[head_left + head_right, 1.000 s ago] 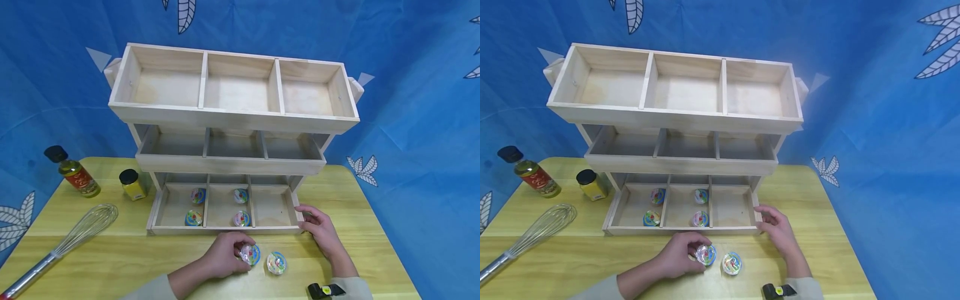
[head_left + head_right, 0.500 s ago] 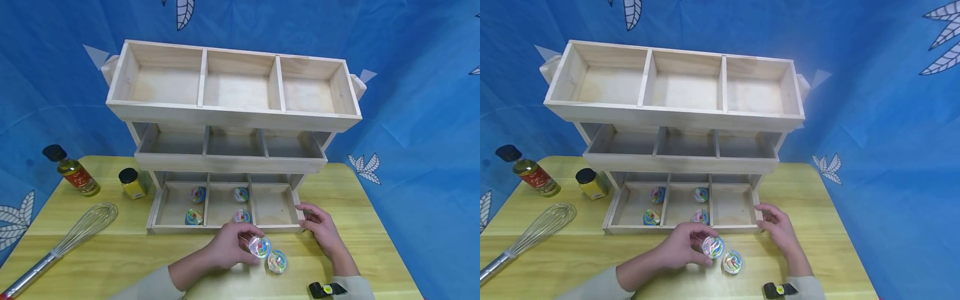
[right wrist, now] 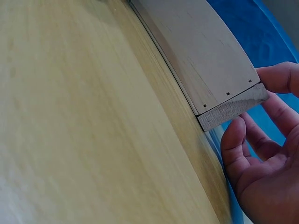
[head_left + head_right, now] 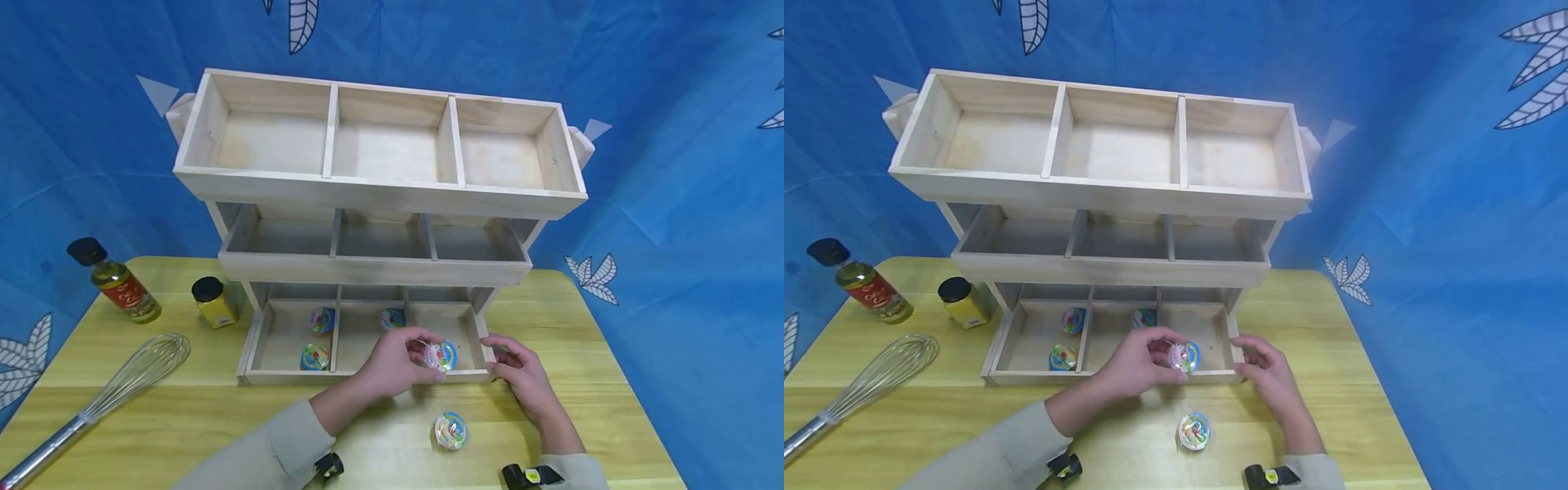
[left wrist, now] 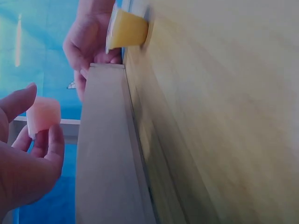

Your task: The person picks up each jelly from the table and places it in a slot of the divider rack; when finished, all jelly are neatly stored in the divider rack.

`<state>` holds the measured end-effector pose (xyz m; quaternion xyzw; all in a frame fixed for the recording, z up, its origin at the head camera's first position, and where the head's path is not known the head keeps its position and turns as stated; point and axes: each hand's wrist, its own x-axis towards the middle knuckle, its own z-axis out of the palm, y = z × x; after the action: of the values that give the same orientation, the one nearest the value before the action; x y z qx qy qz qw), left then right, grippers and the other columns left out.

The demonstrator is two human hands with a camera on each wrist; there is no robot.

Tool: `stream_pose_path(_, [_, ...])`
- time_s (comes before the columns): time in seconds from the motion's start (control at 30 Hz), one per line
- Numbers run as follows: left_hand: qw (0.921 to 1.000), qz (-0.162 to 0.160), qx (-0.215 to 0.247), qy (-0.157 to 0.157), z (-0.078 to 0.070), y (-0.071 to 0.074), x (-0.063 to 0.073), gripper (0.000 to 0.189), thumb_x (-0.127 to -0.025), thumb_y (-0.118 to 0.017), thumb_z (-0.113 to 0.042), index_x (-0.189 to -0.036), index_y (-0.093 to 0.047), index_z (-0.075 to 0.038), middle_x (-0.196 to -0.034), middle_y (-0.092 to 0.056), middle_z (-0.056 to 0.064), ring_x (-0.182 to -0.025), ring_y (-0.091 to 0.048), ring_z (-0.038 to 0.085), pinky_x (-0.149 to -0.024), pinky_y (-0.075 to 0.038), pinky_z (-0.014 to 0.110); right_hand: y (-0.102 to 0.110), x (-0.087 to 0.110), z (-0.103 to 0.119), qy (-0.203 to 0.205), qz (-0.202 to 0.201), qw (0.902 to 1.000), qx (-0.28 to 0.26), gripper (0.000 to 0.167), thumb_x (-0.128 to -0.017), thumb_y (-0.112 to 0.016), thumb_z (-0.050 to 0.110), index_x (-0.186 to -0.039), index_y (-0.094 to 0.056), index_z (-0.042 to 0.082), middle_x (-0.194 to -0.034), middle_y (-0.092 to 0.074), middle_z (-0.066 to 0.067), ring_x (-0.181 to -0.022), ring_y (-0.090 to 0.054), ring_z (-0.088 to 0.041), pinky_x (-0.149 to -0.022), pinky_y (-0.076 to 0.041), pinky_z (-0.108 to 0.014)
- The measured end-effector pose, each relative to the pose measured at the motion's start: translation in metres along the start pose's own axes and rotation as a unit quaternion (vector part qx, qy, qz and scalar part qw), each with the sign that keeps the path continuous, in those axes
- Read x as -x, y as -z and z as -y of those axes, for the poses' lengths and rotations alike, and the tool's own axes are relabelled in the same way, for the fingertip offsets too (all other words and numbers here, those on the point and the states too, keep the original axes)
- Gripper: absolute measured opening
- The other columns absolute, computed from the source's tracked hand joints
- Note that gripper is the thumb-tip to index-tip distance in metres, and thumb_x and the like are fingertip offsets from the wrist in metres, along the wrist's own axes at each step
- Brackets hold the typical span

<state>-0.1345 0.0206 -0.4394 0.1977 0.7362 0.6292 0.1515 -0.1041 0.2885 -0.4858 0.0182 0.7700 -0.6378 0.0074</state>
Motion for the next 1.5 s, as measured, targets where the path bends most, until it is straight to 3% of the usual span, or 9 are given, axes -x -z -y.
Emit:
stream_pose_path(0.4, [0.9947,-0.098,-0.031,-0.003,0.005,-0.028,-0.052,0.044,-0.068,-0.091,-0.004,-0.109,-0.074,-0.009,-0.089,-0.064,-0.004,-0.081,-0.058,0.011,-0.069,-0.052,0.024,0.0,0.0,0.0,0.002,-0.002,1.0,0.002,0.041,-0.086,-0.066,-0.009,-0.126,-0.06,-0.008,-0.138,-0.051,-0.022,-0.104,-0.058,-0.024,-0.082,-0.053,-0.026])
stream_pose_path(0.63, [0.9848,-0.165,-0.054,0.01,0.012,-0.046,-0.072,0.043,-0.065,-0.092,-0.005,-0.104,-0.074,-0.01,-0.083,-0.063,-0.007,-0.076,-0.057,0.007,-0.063,-0.05,0.021,-0.001,0.0,-0.001,0.004,-0.004,1.0,0.0,0.041,-0.085,-0.066,-0.01,-0.125,-0.061,-0.008,-0.136,-0.052,-0.022,-0.099,-0.058,-0.023,-0.079,-0.053,-0.026])
stream_pose_path(1.0, [0.9746,-0.208,-0.069,0.046,0.021,-0.064,-0.086,0.044,-0.059,-0.091,0.003,-0.099,-0.073,-0.004,-0.076,-0.061,-0.003,-0.068,-0.052,0.005,-0.061,-0.048,0.02,-0.001,-0.001,-0.002,0.007,-0.006,1.0,0.002,0.04,-0.085,-0.067,-0.009,-0.125,-0.062,-0.007,-0.136,-0.052,-0.021,-0.096,-0.056,-0.023,-0.078,-0.051,-0.024])
stream_pose_path(1.17, [0.9692,-0.219,-0.094,0.062,0.027,-0.066,-0.087,0.046,-0.057,-0.092,0.005,-0.098,-0.072,-0.003,-0.075,-0.06,-0.002,-0.068,-0.053,0.007,-0.063,-0.049,0.02,-0.002,-0.002,-0.002,0.008,-0.005,0.9999,-0.005,0.041,-0.085,-0.067,-0.009,-0.125,-0.061,-0.008,-0.136,-0.052,-0.022,-0.095,-0.058,-0.023,-0.077,-0.053,-0.026])
stream_pose_path(1.5, [0.9635,-0.228,-0.128,0.06,0.028,-0.066,-0.089,0.041,-0.055,-0.092,0.002,-0.089,-0.07,-0.006,-0.072,-0.059,-0.003,-0.066,-0.053,0.009,-0.063,-0.048,0.021,-0.001,-0.001,-0.002,0.007,-0.009,0.9999,-0.001,0.041,-0.084,-0.067,-0.009,-0.124,-0.062,-0.008,-0.136,-0.052,-0.02,-0.092,-0.058,-0.022,-0.075,-0.052,-0.025])
